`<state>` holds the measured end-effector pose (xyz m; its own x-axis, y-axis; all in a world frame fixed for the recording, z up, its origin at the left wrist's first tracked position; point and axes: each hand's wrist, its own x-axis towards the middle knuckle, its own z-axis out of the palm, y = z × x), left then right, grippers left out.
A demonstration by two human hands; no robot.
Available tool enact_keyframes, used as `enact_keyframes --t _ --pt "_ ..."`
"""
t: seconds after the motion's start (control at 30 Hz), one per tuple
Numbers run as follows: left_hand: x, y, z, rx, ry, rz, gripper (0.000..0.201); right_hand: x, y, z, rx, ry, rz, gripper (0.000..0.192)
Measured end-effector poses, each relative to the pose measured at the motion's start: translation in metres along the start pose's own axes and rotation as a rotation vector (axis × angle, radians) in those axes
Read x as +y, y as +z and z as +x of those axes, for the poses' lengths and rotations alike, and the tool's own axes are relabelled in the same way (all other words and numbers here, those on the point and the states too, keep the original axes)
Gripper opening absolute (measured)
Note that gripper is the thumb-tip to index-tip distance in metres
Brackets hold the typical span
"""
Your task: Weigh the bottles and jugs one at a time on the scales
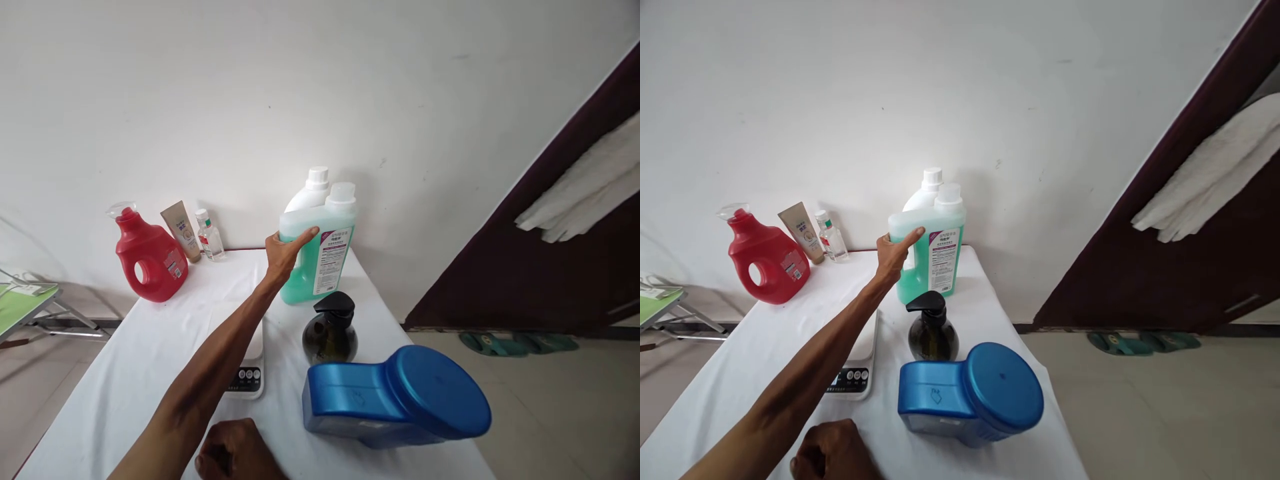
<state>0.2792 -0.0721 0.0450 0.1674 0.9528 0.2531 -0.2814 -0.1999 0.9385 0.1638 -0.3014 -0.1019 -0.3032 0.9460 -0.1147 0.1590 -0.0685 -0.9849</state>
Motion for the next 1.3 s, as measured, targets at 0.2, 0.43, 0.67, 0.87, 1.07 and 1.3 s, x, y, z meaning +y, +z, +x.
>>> enact_keyframes --t 0.2,0.43,0.67,0.87,1.07,1.3 --pt "0.040 -0.035 -0.005 0.069 0.157 -0.018 0.051 -0.012 -0.003 -0.006 0.065 -0.039 -0.023 0.009" --pt "0.095 -0.111 -0.033 0.138 0.269 0.031 0.053 -0.015 -0.005 -0.005 0.051 -0.140 -0.016 0.013" --pt "0.095 -0.176 -0.065 0.197 0.227 0.048 0.050 -0.016 -0.006 -0.006 0.055 -0.174 -0.060 0.017" --pt "0.087 -0.201 -0.068 0.228 0.213 0.091 0.049 -0.019 -0.008 -0.006 0.051 -0.187 -0.068 0.018" --pt "0.084 -0.206 -0.065 0.175 0.200 0.103 0.052 -0.016 -0.008 -0.004 0.050 -0.208 -0.078 0.021" --pt "0.084 -0.219 -0.064 0.065 0.201 0.146 0.060 -0.018 -0.009 -0.005 0.036 -0.205 -0.077 0.027"
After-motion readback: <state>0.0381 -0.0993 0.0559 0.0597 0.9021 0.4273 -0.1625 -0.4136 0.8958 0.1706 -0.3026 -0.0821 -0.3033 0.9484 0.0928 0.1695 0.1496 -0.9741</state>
